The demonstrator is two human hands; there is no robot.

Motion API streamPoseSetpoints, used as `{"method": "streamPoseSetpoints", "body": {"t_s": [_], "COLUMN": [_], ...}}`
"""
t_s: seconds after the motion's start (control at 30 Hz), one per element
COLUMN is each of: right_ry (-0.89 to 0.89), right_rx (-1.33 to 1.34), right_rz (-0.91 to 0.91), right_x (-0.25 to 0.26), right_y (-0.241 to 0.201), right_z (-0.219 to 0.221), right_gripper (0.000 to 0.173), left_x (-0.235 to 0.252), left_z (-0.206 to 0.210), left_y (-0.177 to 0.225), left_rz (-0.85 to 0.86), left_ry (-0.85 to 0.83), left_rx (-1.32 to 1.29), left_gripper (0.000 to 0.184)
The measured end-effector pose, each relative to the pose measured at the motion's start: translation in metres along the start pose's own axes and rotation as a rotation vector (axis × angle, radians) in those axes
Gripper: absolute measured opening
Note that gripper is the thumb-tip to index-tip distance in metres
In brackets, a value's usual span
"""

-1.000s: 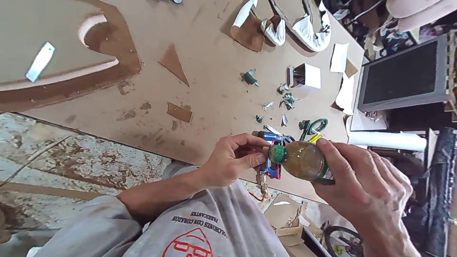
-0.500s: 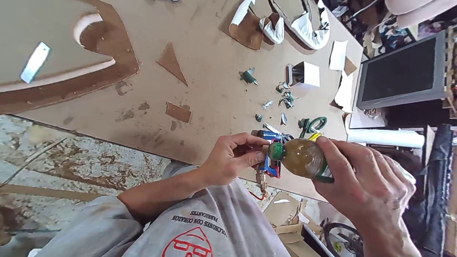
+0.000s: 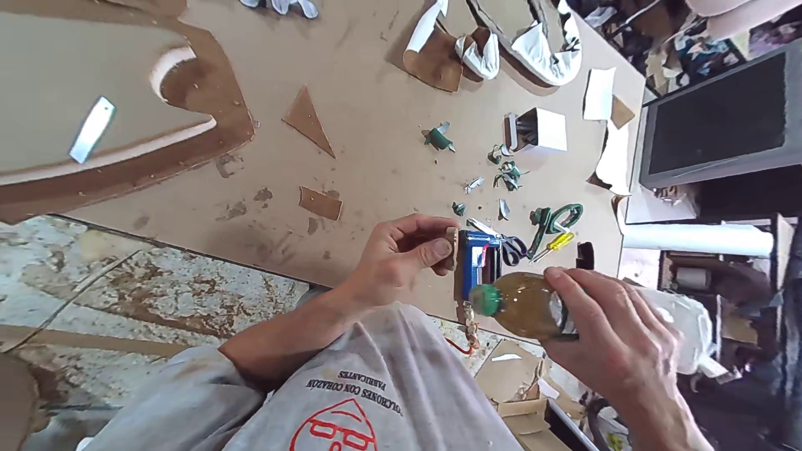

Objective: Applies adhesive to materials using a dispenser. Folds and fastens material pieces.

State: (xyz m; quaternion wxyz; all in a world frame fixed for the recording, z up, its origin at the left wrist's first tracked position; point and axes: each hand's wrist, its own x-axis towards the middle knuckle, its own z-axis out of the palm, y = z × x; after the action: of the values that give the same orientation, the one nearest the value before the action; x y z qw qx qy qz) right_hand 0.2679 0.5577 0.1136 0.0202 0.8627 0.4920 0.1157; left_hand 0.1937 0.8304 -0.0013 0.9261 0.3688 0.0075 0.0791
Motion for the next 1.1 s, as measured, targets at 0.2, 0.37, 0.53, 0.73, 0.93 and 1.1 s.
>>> {"method": "streamPoseSetpoints", "body": {"t_s": [0.2,0.37,0.53,0.73,0.93,1.1], "right_ry": [0.344,0.698,0.827,0.854,0.872,0.693], "right_rx": [0.685,0.872,0.572,0.393,0.427,0.501], "right_rz": [0.643,0.917,1.173,1.350,1.345,1.389], "right_x": [-0.070,-0.122,-0.162,-0.166,-0.173,-0.186], "right_y": [0.002,0.023,0.060,0.064,0.055,0.030], "right_z": [0.078,0.123,0.181,0.219,0.223,0.209], "right_gripper": [0.098,0.100,0.106,0.105,0.112,0.101], "left_x": [-0.001,-0.001,0.000,-0.001,-0.001,0.002], "left_z": [-0.007,-0.001,0.006,0.017,0.018,0.020], "left_y": [-0.001,-0.013,-0.029,-0.027,-0.028,-0.030], "left_rz": [-0.016,-0.081,-0.124,-0.109,-0.062,0.095], "left_ry": [-0.038,-0.065,-0.099,-0.056,0.021,0.050], "left_rx": [-0.149,-0.012,0.051,0.088,0.124,0.310], "left_gripper": [0.019,0.021,0.021,0.017,0.019,0.021]}}
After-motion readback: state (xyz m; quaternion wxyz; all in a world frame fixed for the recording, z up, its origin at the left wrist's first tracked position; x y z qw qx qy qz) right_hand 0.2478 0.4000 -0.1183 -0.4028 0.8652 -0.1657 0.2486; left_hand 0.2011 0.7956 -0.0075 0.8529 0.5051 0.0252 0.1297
